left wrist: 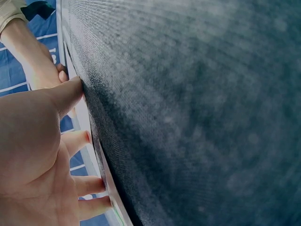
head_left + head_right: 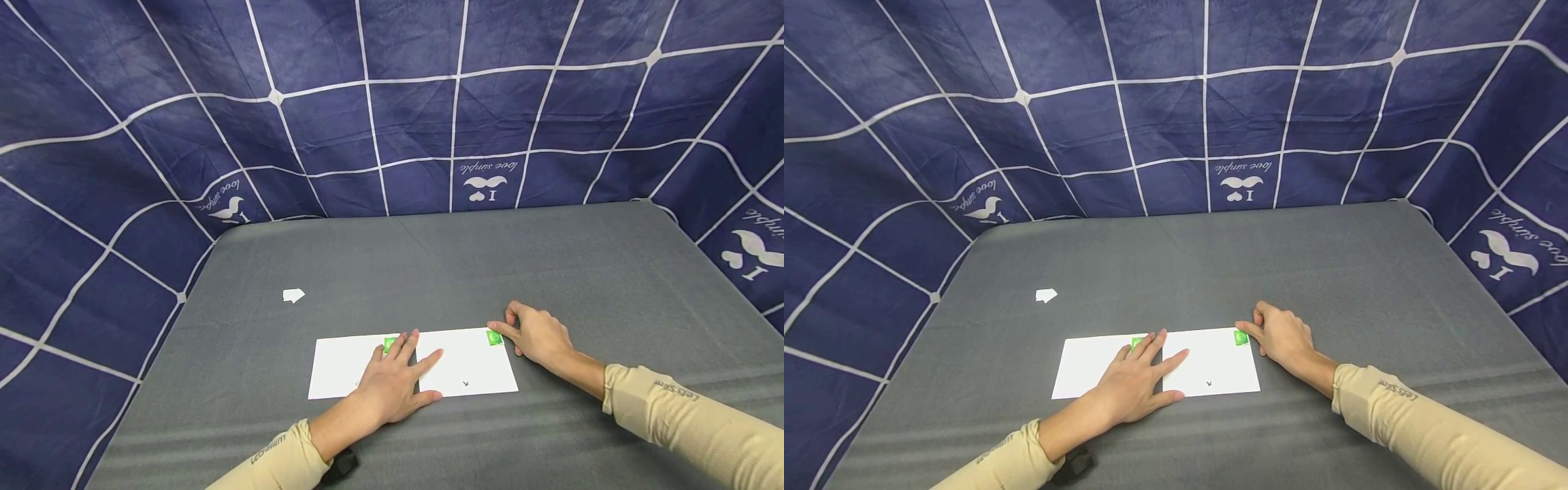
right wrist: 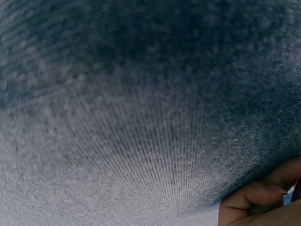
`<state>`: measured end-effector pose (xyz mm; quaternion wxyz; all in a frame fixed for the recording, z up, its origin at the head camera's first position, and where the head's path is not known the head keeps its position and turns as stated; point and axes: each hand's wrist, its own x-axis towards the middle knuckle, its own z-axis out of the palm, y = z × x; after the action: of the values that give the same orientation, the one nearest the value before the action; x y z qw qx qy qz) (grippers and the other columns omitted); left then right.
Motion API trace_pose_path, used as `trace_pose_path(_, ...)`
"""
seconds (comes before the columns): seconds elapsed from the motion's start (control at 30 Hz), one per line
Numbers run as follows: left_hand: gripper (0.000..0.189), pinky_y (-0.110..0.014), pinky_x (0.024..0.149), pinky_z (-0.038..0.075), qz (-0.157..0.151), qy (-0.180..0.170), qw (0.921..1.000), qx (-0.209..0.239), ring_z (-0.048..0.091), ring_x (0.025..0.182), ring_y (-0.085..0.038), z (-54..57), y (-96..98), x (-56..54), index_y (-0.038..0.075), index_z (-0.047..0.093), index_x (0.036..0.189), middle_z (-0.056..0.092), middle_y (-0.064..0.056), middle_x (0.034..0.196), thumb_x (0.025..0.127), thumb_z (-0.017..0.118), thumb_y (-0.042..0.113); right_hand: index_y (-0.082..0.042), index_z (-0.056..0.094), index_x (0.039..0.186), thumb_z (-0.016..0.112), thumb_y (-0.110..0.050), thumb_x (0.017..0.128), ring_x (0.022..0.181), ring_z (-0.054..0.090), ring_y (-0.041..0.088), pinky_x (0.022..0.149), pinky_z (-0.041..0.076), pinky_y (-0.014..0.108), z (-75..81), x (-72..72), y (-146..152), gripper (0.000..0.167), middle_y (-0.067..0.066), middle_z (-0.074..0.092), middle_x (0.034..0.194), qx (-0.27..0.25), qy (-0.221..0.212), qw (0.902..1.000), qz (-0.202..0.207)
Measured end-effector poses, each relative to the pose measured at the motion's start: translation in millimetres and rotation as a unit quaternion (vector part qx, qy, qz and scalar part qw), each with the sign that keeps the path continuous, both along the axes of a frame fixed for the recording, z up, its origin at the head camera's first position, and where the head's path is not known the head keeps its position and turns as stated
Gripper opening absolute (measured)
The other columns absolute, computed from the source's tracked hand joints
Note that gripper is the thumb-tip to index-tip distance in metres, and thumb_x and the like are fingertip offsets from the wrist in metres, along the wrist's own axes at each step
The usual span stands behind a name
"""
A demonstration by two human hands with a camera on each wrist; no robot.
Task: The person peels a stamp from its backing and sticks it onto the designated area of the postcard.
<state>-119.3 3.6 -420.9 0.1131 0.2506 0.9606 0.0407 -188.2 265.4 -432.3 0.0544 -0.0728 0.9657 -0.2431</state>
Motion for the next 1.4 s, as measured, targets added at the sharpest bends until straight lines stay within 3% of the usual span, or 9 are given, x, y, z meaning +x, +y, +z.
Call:
trace_pose_path(0.37,0.063,-0.053,0.101,0.032,0.001,0.004,1.0000,-0.004,0.029,0.138,-0.028,-0.3,0.2,0.1,0.035,0.033,0.148,0.028,-0.012,0.152,0.092,0.045,0.061,-0.014,0.046,0.081,0.062,-0.046,0.090,0.042,0.047,0.012,0.043,0.030,0.031,-0.2,2.6,-0.4,0.037,-0.007,0.049,0.046,0.010,0.019,0.9997,0.008)
trace_pose_path(0.63,0.063,-0.053,0.101,0.033,-0.001,0.010,0.9999,-0.003,0.030,0.137,-0.029,0.4,0.2,2.2,0.035,0.033,0.148,0.029,-0.012,0.152,0.092,0.045,0.061,-0.016,0.047,0.076,0.064,-0.050,0.087,0.049,0.039,0.014,0.042,0.030,0.032,0.0,5.2,-1.7,0.039,-0.003,0.039,0.055,0.061,0.074,0.9951,0.024)
trace_pose_path(1.03,0.063,-0.053,0.100,0.034,-0.002,0.013,0.9999,0.000,0.031,0.136,-0.029,2.4,-0.1,4.2,0.035,0.034,0.148,0.031,-0.013,0.151,0.092,0.047,0.060,-0.014,0.047,0.078,0.061,-0.053,0.088,0.066,0.046,0.021,0.047,0.039,0.035,-13.3,11.6,-2.5,0.042,0.000,0.040,0.071,0.124,0.150,0.9796,0.052)
trace_pose_path(1.4,0.063,-0.054,0.101,0.033,0.001,0.004,1.0000,0.004,0.029,0.137,-0.029,0.8,-0.6,3.6,0.035,0.033,0.148,0.029,-0.013,0.152,0.092,0.046,0.060,-0.007,0.052,0.090,0.055,-0.054,0.091,0.082,0.055,0.034,0.064,0.048,0.050,-18.2,12.7,-4.0,0.047,0.012,0.052,0.087,0.173,0.178,0.9660,0.072)
